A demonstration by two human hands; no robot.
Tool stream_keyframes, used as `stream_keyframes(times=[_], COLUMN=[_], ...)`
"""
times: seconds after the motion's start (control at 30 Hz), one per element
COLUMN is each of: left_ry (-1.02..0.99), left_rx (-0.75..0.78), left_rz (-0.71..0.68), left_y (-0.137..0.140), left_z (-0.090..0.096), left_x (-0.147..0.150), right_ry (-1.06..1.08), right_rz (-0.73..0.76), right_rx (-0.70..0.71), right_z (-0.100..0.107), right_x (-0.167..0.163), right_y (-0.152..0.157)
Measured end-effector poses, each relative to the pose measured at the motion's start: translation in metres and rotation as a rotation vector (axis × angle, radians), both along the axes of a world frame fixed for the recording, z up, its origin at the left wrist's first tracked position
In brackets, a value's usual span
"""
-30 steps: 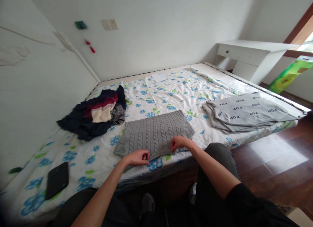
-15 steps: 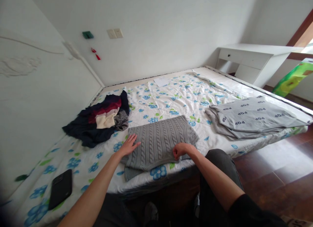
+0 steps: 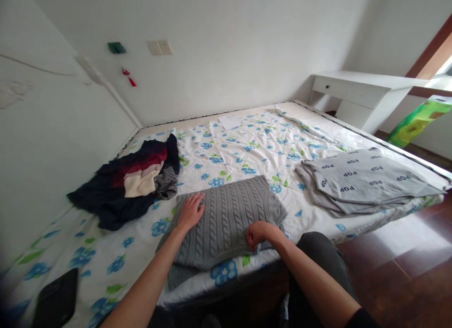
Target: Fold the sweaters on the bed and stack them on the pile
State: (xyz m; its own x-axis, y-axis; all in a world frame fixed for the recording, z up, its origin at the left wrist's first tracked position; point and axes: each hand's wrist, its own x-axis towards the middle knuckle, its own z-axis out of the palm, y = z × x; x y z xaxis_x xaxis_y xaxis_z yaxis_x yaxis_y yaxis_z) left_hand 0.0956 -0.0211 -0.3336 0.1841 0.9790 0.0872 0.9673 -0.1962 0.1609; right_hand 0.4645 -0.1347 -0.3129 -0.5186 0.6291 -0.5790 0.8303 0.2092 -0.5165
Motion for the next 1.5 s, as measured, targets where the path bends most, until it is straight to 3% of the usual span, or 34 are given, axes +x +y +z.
stream_keyframes(times=[0.17,0.33,0.43,0.67,0.77,0.83,1.0,1.17,1.33,1.4,1.5], left_ry=[0.008,0.014,0.010,-0.012,-0.018,-0.024,-0.031,-0.043,-0.048,-0.047,-0.040], left_rx=[-0.008,0.076,0.103,0.093,0.062,0.056,0.084,0.080,0.069,0.065,0.065], left_rz=[0.157,0.177,0.173,0.195,0.165,0.162,0.178,0.188,0.194,0.199,0.198], left_y=[-0.001,-0.003,-0.006,-0.009,-0.010,-0.010,-0.009,-0.009,-0.009,-0.008,-0.007], left_z=[-0.020,-0.028,-0.029,-0.031,-0.032,-0.032,-0.031,-0.029,-0.029,-0.029,-0.030], left_x=[-0.010,-0.011,-0.004,-0.006,-0.010,-0.012,-0.009,-0.008,-0.008,-0.007,-0.007], right_ry=[0.106,0.443,0.484,0.342,0.273,0.254,0.203,0.050,-0.137,-0.162,-0.125], right_rz=[-0.078,-0.187,-0.167,-0.211,-0.215,-0.194,-0.150,-0.172,-0.367,-0.424,-0.496], right_rx=[0.099,0.459,0.593,0.608,0.525,0.492,0.515,0.441,0.402,0.375,0.381], right_z=[0.006,0.016,0.017,0.009,-0.007,-0.019,-0.036,-0.039,-0.051,-0.057,-0.067], right_x=[0.002,-0.027,-0.059,-0.166,-0.196,-0.198,-0.140,-0.022,0.088,0.108,0.114], right_y=[-0.009,-0.014,0.007,0.100,0.118,0.122,0.133,0.151,0.153,0.151,0.153])
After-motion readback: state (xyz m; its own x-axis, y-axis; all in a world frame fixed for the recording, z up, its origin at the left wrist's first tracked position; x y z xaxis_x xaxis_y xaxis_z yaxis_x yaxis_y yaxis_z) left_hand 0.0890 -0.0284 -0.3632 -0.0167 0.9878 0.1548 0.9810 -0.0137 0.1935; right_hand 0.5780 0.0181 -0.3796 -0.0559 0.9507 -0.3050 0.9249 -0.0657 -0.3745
